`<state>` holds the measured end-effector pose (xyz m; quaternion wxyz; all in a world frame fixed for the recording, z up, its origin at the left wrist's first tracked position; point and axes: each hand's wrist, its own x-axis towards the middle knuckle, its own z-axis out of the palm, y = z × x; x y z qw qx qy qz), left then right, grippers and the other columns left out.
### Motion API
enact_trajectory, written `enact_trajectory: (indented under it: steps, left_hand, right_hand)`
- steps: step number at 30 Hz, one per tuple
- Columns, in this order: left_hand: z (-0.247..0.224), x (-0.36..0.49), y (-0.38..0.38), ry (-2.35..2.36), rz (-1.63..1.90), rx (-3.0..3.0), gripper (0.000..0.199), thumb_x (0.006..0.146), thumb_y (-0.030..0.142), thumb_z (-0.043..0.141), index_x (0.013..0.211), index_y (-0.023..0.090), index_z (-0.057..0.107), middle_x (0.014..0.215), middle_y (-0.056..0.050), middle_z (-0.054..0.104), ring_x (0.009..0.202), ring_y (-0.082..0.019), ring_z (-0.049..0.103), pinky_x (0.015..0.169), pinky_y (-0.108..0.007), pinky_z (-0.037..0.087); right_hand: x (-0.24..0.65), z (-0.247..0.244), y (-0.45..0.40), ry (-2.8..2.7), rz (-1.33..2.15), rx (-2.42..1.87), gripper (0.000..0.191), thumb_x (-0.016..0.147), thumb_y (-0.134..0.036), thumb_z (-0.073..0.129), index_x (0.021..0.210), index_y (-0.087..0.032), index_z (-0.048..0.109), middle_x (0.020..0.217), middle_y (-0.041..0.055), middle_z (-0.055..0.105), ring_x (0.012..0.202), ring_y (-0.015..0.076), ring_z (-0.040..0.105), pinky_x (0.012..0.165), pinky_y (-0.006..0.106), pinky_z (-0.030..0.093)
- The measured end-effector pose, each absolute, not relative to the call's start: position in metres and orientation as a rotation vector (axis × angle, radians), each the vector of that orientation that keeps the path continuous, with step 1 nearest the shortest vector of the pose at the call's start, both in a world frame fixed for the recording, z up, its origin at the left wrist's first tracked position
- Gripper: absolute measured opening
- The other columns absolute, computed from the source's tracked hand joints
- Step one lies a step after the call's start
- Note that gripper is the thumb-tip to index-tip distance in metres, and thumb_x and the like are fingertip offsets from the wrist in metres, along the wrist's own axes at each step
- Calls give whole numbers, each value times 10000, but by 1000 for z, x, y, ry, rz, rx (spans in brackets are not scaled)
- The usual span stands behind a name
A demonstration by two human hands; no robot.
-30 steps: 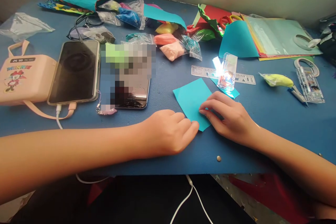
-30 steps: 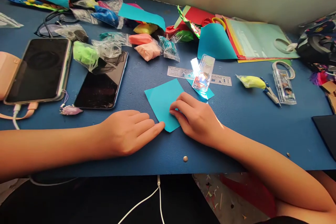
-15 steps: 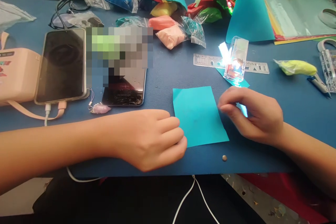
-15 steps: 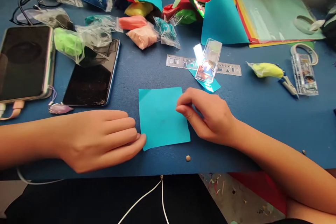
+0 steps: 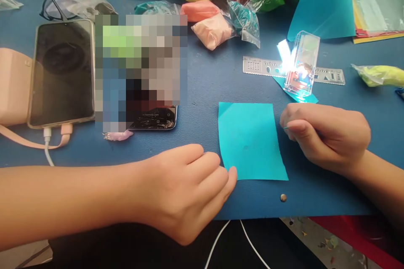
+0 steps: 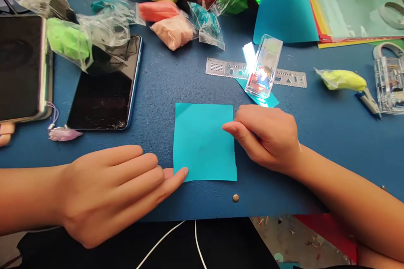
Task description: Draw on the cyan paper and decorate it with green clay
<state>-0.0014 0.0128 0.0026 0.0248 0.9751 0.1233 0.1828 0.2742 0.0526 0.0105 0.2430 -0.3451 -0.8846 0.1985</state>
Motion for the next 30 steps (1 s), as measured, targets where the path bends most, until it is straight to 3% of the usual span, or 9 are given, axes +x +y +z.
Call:
enact_trajectory:
  steps: [3, 7, 11, 18, 24, 30]
  left_hand:
    - [2, -5, 21, 386, 575, 2995, 250, 919, 141, 483, 1063, 128, 688, 710, -37, 601, 671, -200, 559, 515, -381, 406]
    - [10, -6, 33, 269, 507, 2894, 223, 933, 159, 481, 927, 160, 703, 651, -7, 520, 570, -168, 466, 466, -356, 363]
    - [22, -4, 42, 138, 305, 2787, 246, 934, 132, 487, 794, 175, 684, 663, -6, 524, 566, -146, 481, 462, -318, 387]
    - [22, -2, 49, 383, 366, 2810, 372, 969, 122, 431, 643, 205, 589, 611, 11, 458, 520, -130, 394, 430, -306, 277]
    - [17, -5, 44, 618, 501, 2903, 352, 937, 110, 400, 706, 196, 651, 664, -34, 522, 578, -159, 402, 466, -302, 289]
    - [3, -3, 25, 563, 628, 2943, 318, 943, 141, 359, 836, 169, 657, 735, -60, 590, 646, -206, 492, 525, -369, 390]
  right_hand:
    - [274, 15, 52, -2338, 580, -926, 241, 1016, -230, 405, 777, -231, 431, 654, -4, 446, 554, 132, 471, 493, 287, 400]
    - [272, 20, 54, -2434, 575, -841, 122, 938, -135, 539, 870, -233, 513, 735, 10, 569, 651, 134, 569, 561, 272, 475]
    - [272, 20, 52, -2575, 583, -773, 144, 971, -150, 469, 853, -229, 492, 694, 8, 533, 613, 131, 515, 533, 273, 452]
    - [267, 25, 42, -2614, 268, -759, 117, 921, -124, 525, 914, -240, 514, 766, 30, 593, 638, 166, 546, 603, 338, 485]
    - [265, 19, 44, -2710, 405, -716, 140, 997, -197, 424, 873, -235, 479, 620, -4, 527, 531, 138, 488, 502, 292, 440]
    - [262, 17, 44, -2692, 436, -747, 77, 993, -163, 477, 969, -218, 527, 664, -7, 580, 535, 112, 501, 500, 256, 417]
